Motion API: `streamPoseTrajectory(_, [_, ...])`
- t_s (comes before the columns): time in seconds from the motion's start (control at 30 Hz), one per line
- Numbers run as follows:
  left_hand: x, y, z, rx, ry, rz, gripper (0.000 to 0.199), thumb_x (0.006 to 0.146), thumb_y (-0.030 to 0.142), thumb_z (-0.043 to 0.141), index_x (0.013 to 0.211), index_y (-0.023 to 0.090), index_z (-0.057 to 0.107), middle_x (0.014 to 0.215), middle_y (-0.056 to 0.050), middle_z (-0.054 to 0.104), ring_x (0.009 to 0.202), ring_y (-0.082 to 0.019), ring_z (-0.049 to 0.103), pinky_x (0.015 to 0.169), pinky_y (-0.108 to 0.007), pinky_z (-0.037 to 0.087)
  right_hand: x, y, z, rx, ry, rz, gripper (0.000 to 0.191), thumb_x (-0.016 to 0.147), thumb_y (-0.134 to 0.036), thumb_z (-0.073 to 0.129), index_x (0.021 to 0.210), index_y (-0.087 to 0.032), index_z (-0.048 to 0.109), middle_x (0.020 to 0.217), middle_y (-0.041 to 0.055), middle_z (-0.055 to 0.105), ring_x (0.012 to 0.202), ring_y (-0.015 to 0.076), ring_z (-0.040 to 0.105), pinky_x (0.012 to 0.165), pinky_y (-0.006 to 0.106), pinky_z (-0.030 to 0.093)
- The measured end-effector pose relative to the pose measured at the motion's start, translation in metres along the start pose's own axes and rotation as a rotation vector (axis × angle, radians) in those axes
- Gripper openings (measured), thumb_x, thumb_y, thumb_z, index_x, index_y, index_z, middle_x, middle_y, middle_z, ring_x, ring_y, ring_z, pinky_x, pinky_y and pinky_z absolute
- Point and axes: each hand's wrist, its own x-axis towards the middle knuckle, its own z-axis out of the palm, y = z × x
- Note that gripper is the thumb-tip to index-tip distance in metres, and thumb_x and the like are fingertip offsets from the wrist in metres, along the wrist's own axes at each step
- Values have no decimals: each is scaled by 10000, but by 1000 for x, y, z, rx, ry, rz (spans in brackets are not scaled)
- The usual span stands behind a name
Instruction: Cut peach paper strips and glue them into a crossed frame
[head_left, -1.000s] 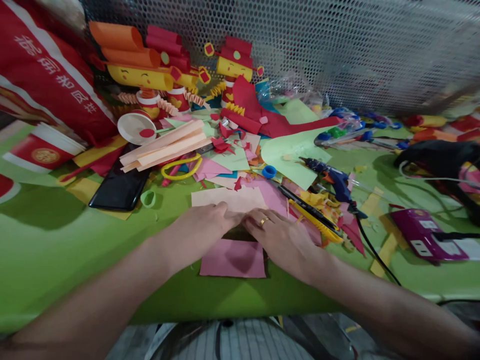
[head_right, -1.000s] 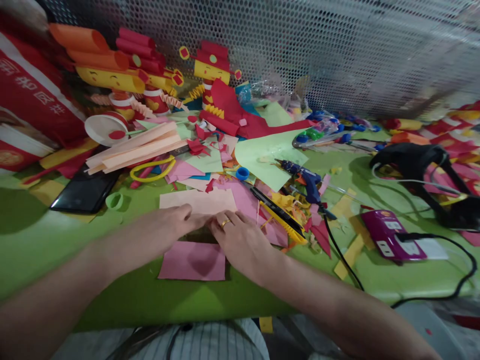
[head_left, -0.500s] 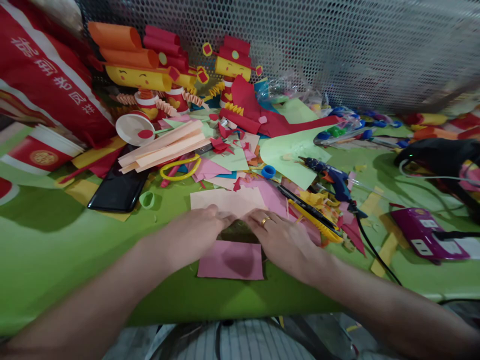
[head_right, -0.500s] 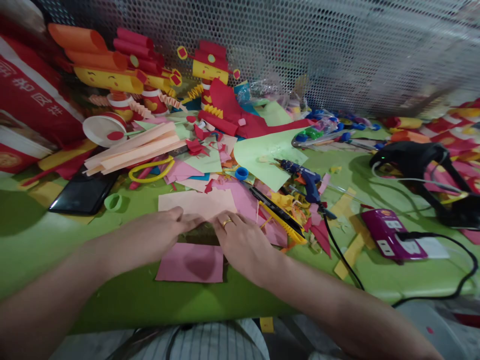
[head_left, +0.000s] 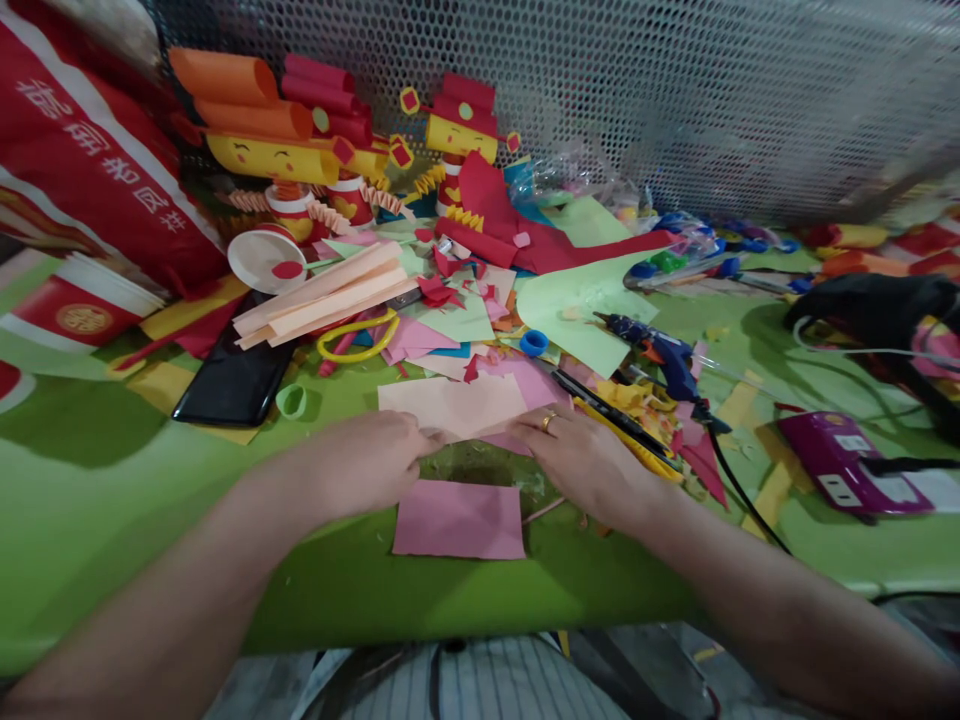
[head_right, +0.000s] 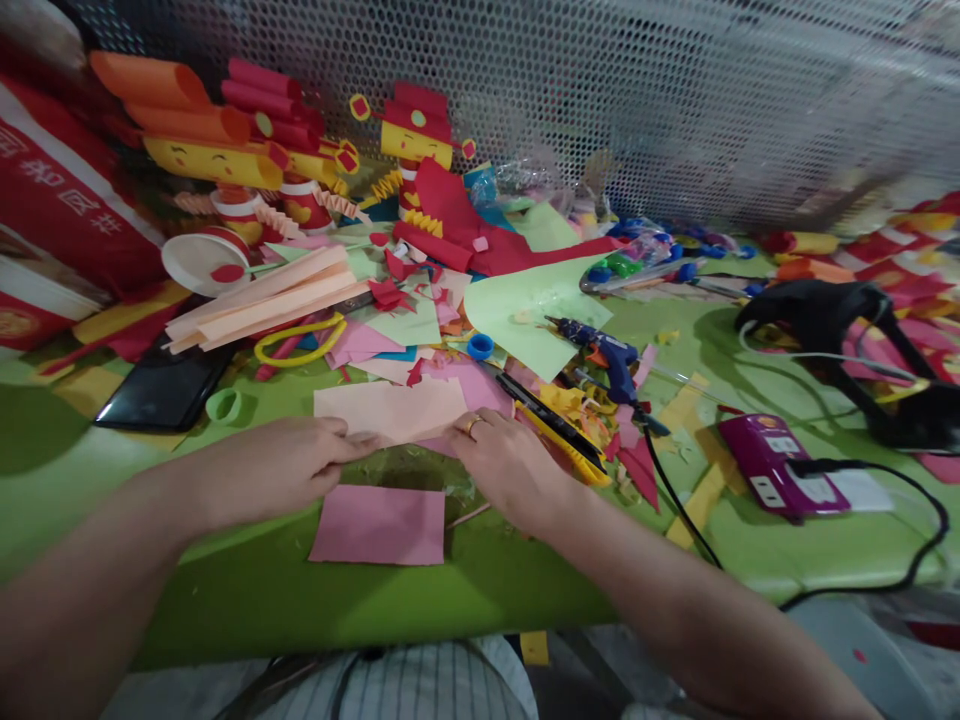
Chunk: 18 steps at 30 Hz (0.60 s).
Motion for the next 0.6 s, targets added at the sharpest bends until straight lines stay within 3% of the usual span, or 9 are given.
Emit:
streamPoseTrajectory(0.13, [3, 6, -6, 30, 1, -64, 418, 811, 167, 370, 1156, 269, 581, 908, -68, 632, 792, -199, 604, 681, -294, 438, 4, 8, 2, -6, 44, -60, 292, 767, -22, 475, 987, -135, 630, 956, 104, 656, 856, 195, 590, 758, 328, 500])
streamPoseTrajectory(0.27, [5, 13, -5, 60, 56, -102, 280, 816, 210, 403, 1023, 200, 592, 1001, -76, 603, 866, -223, 585, 703, -323, 440, 9, 13, 3, -37, 103, -113, 246, 788, -35, 464, 917, -134, 649, 882, 95, 664, 818, 193, 596, 750, 324, 499])
streamPoseTrajectory(0.6, [7, 16, 0, 145, 154, -96, 210, 859, 220, 377, 913, 164, 572, 956, -82, 595, 849, -208, 576, 639, -298, 429, 17, 13, 9, 75, 174, -27, 204, 820, -95, 423, 823, -121, 626, 819, 101, 650, 829, 213, 591, 728, 341, 487])
